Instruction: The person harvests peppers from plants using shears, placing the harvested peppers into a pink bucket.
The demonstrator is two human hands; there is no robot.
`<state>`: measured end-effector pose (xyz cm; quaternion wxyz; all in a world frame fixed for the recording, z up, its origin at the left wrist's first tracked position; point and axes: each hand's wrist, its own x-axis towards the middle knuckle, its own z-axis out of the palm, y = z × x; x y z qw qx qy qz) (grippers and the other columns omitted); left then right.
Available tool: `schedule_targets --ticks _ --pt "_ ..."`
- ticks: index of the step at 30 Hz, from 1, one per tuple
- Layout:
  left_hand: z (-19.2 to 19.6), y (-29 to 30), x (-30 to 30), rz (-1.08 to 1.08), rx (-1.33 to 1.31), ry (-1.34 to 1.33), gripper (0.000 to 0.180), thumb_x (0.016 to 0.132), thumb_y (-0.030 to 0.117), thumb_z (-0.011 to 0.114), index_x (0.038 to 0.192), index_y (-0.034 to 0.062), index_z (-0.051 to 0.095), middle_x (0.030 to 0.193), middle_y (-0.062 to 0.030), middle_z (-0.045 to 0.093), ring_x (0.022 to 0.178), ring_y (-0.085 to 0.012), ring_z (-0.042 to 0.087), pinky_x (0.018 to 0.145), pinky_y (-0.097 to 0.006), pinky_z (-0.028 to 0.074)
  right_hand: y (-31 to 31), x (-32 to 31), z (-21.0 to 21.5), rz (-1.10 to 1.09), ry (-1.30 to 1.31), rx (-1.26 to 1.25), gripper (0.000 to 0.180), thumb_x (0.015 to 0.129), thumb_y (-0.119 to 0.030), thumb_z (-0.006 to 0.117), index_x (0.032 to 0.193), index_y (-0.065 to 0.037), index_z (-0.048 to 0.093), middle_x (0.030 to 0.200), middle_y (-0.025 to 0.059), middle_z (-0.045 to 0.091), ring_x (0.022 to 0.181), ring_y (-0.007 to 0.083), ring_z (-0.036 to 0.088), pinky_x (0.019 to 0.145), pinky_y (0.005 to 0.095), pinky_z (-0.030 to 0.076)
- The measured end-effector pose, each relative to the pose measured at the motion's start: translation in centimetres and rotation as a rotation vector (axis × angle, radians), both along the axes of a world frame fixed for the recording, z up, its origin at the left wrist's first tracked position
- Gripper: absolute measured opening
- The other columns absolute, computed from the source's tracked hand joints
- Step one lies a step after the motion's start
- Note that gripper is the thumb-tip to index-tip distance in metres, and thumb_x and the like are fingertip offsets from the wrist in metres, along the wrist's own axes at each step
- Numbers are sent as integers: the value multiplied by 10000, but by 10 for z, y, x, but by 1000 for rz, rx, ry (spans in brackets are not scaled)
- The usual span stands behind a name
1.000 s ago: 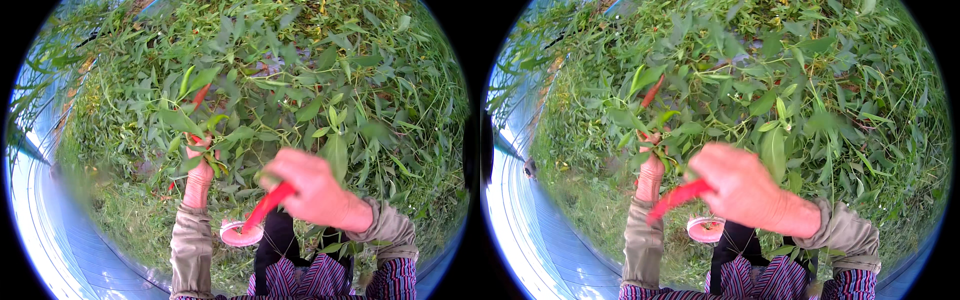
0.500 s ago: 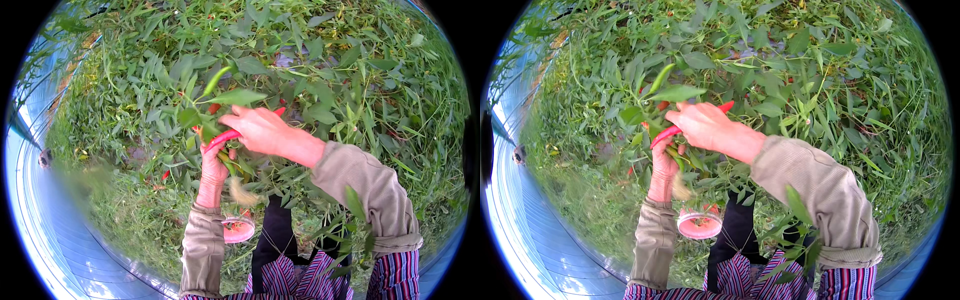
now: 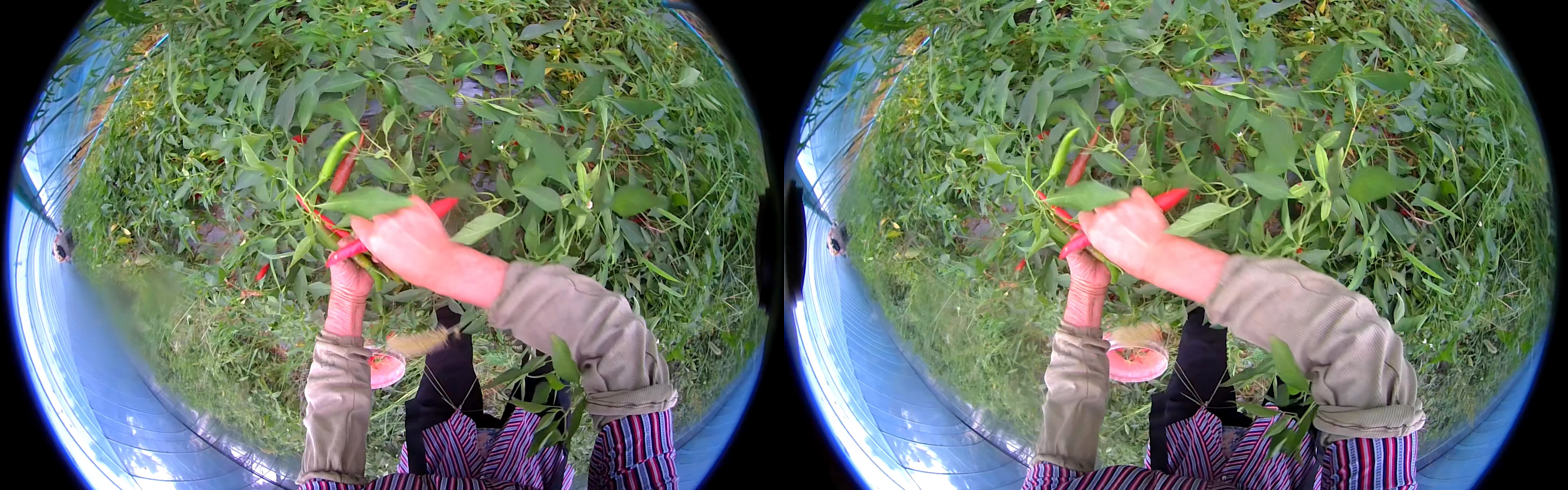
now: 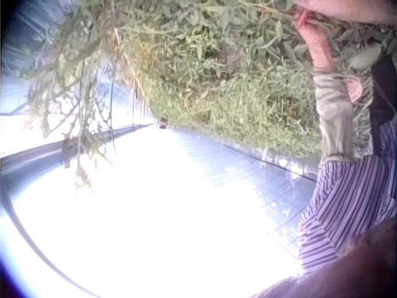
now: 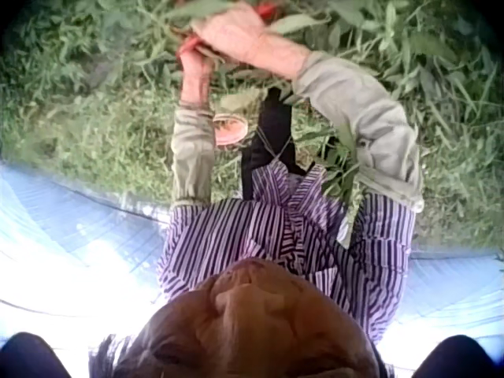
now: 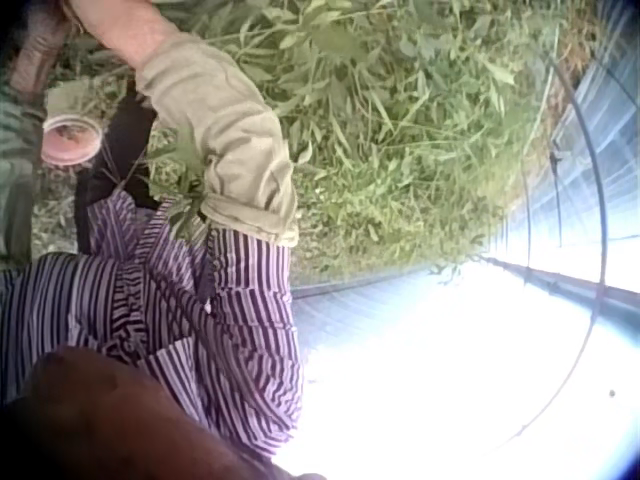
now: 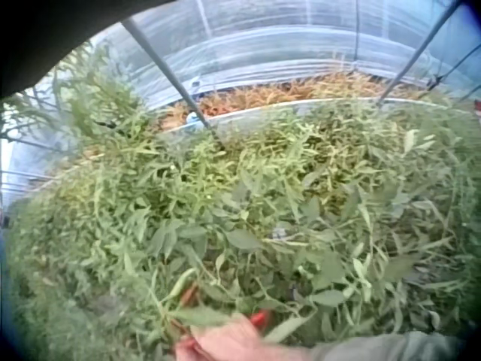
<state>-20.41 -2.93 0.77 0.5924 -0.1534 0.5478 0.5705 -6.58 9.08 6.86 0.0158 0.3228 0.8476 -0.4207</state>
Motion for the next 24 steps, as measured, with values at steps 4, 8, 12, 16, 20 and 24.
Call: schedule_targets --ticks 4,8,12,16,20,24 --pt "-6 -11 -5 -127 221 -42 315 826 181 619 1102 72 516 979 -72 612 747 -192 593 559 -317 489 3 0 -17 70 9 78 143 711 -136 638 834 -82 589 826 69 535 706 213 620 578 356 461" --pt "0 -12 2 -145 48 69 347 805 94 618 1133 69 510 957 -65 610 790 -177 607 546 -294 504 -4 19 -20 122 -1 221 158 705 -195 639 805 -81 596 753 54 570 733 220 629 589 359 471" --pt "-4 -4 10 -385 46 231 268 773 71 621 1033 15 582 928 -79 628 809 -177 619 672 -321 532 -24 39 -22 39 169 218 183 711 -211 634 820 -65 625 743 69 589 668 257 629 592 407 503" --pt "6 -1 18 -648 29 201 332 762 111 641 1079 20 601 950 -89 655 840 -190 634 757 -314 522 -33 49 13 115 -41 -256 170 725 -202 580 680 -55 653 608 152 631 592 306 657 550 442 523" --pt "10 2 20 -546 -2 212 261 745 156 658 943 -2 598 744 -61 612 547 -117 540 488 -232 447 -39 54 77 155 173 -757 228 752 -236 585 688 -22 631 630 192 615 618 346 641 591 439 527" --pt "16 5 19 -482 54 153 208 727 75 632 921 0 624 845 -53 637 653 -124 571 530 -250 467 -33 67 50 -194 107 -768 225 745 -236 612 815 -22 630 641 175 606 620 349 633 620 450 513"
